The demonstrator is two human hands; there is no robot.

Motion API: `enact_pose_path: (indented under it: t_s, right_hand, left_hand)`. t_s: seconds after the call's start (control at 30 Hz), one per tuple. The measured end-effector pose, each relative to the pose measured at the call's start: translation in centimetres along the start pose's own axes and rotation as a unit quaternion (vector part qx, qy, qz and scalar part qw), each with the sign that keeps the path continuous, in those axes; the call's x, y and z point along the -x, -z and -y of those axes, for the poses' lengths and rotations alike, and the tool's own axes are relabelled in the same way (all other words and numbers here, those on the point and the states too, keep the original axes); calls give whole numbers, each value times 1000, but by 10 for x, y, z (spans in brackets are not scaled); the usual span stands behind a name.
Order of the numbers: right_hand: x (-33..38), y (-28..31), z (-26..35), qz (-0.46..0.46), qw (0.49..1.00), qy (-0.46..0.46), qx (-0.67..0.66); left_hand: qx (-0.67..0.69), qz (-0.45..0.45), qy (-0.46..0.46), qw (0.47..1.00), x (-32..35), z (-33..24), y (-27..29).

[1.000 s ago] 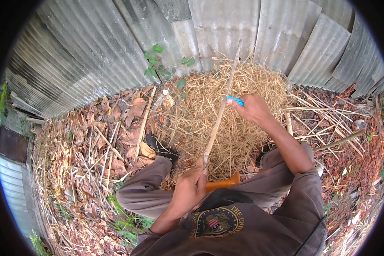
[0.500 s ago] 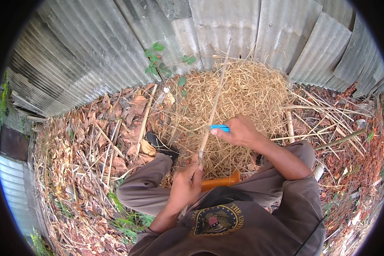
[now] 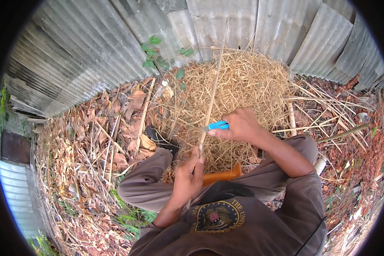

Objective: The person sits cross-legged on the ground and uses a blue utility knife to shave and smooth a long, thin wooden stick. They hold the stick with their left hand and scrape along its length with the knife in their right hand, occasionally rotating the stick to work on different sides.

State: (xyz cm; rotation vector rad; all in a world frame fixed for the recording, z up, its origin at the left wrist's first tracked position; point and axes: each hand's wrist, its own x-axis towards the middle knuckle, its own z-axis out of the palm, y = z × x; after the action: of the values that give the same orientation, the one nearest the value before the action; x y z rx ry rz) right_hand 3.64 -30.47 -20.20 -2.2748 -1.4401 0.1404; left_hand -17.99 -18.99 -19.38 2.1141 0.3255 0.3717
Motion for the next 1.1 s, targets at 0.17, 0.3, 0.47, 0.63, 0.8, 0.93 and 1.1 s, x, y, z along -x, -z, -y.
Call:
enact_pose_path:
  t_s: [0.17, 0.3, 0.47, 0.63, 0.8, 0.93, 1.1]
  right_hand:
    - [-10, -7, -14, -83, 993, 44, 73]
    - [-16, -4, -21, -101, 989, 60, 87]
    - [-27, 0, -31, -133, 987, 20, 89]
    - [-50, 45, -103, -124, 966, -215, 76]
    - [-22, 4, -32, -57, 995, -74, 32]
    - [-18, 10, -26, -79, 996, -30, 22]
    - [-45, 45, -97, -88, 967, -229, 69]
  left_hand:
    - [48, -8, 12, 999, -6, -9, 0]
    - [32, -31, -3, 999, -8, -4, -3]
    - [25, -15, 17, 999, -14, -11, 2]
    - [29, 36, -13, 999, 28, -12, 7]
    - [10, 25, -3, 1000, 19, -1, 9]
    - [14, 8, 6, 1000, 25, -8, 10]
    - [46, 46, 14, 998, 44, -22, 16]
